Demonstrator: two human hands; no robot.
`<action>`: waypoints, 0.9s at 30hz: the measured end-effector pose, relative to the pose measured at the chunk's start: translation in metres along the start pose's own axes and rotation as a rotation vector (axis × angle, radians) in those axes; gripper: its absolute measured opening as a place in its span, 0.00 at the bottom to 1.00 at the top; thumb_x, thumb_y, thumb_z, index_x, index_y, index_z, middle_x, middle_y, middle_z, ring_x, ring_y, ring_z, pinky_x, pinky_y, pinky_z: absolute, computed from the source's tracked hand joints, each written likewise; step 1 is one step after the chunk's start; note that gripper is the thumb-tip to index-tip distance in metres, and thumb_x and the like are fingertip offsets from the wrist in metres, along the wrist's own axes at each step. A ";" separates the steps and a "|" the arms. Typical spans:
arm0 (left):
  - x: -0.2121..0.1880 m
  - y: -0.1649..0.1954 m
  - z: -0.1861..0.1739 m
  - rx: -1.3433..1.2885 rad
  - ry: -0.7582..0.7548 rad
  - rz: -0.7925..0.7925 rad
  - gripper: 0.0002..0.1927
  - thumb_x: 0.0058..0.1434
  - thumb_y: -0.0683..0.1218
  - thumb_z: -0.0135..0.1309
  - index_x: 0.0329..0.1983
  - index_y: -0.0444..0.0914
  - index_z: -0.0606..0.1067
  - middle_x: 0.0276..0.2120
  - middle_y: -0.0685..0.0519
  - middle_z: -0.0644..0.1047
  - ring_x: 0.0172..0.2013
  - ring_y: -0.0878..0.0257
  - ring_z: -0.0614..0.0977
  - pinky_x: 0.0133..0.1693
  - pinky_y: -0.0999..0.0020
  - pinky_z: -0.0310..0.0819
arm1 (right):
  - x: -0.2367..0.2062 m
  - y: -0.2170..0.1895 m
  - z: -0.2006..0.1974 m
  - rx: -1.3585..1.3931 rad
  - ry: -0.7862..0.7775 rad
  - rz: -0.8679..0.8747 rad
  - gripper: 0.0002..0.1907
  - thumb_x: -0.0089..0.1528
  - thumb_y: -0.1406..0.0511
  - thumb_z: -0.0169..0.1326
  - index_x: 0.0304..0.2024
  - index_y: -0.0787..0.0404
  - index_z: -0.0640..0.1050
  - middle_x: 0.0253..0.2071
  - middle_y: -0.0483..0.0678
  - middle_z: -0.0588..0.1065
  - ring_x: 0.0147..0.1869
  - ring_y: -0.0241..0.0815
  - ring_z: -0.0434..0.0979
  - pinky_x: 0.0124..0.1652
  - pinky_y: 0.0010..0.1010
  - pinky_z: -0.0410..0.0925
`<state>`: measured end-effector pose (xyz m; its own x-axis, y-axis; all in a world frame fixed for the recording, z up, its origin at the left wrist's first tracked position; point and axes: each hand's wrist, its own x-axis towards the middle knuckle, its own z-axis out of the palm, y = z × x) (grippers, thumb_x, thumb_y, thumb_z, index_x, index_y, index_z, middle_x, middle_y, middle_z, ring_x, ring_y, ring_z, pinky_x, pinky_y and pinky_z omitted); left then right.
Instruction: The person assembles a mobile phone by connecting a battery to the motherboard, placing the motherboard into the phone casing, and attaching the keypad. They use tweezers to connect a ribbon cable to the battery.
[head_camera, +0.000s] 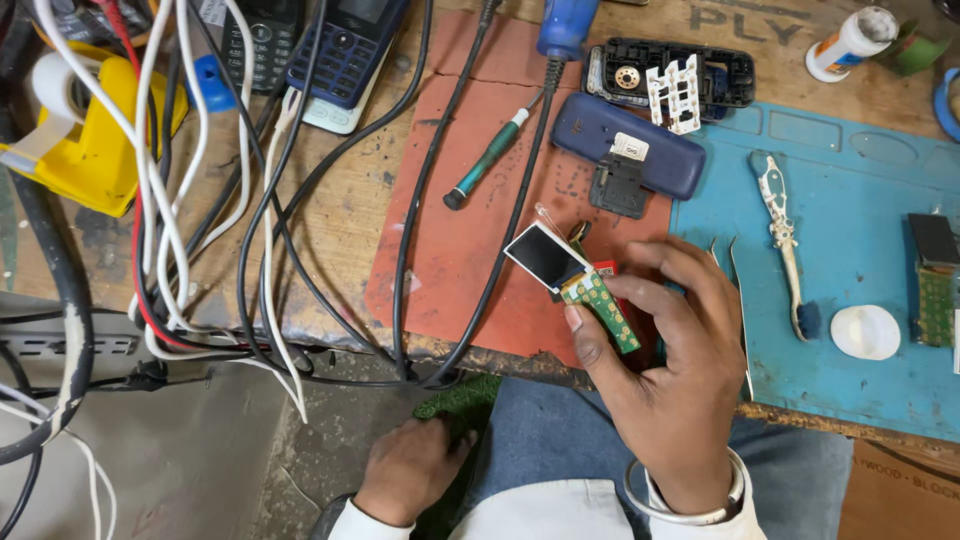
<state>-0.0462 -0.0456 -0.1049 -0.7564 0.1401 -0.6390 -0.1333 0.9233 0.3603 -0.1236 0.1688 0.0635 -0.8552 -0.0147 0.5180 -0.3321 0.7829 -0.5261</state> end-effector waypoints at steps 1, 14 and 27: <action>-0.002 0.004 -0.003 0.018 -0.010 0.016 0.23 0.64 0.64 0.50 0.39 0.40 0.78 0.35 0.38 0.80 0.42 0.42 0.81 0.47 0.47 0.75 | 0.001 0.002 0.002 0.044 0.017 -0.020 0.16 0.60 0.65 0.69 0.48 0.63 0.78 0.57 0.53 0.75 0.65 0.53 0.74 0.62 0.42 0.68; -0.046 0.079 -0.063 -0.260 0.647 0.763 0.09 0.58 0.47 0.65 0.34 0.39 0.77 0.28 0.51 0.80 0.29 0.51 0.81 0.29 0.57 0.75 | -0.020 0.025 -0.006 0.336 0.072 0.038 0.10 0.64 0.68 0.65 0.47 0.63 0.79 0.48 0.50 0.80 0.56 0.44 0.80 0.72 0.41 0.63; -0.057 0.062 -0.124 0.058 1.337 0.434 0.14 0.68 0.44 0.69 0.54 0.42 0.80 0.44 0.50 0.74 0.43 0.54 0.74 0.45 0.61 0.66 | -0.010 0.017 -0.008 0.617 0.106 0.450 0.08 0.62 0.68 0.64 0.43 0.62 0.82 0.40 0.45 0.80 0.43 0.33 0.75 0.50 0.36 0.68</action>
<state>-0.0912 -0.0403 0.0381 -0.7629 0.0030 0.6465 0.2661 0.9128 0.3098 -0.1175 0.1876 0.0546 -0.9282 0.3067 0.2105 -0.1495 0.2107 -0.9661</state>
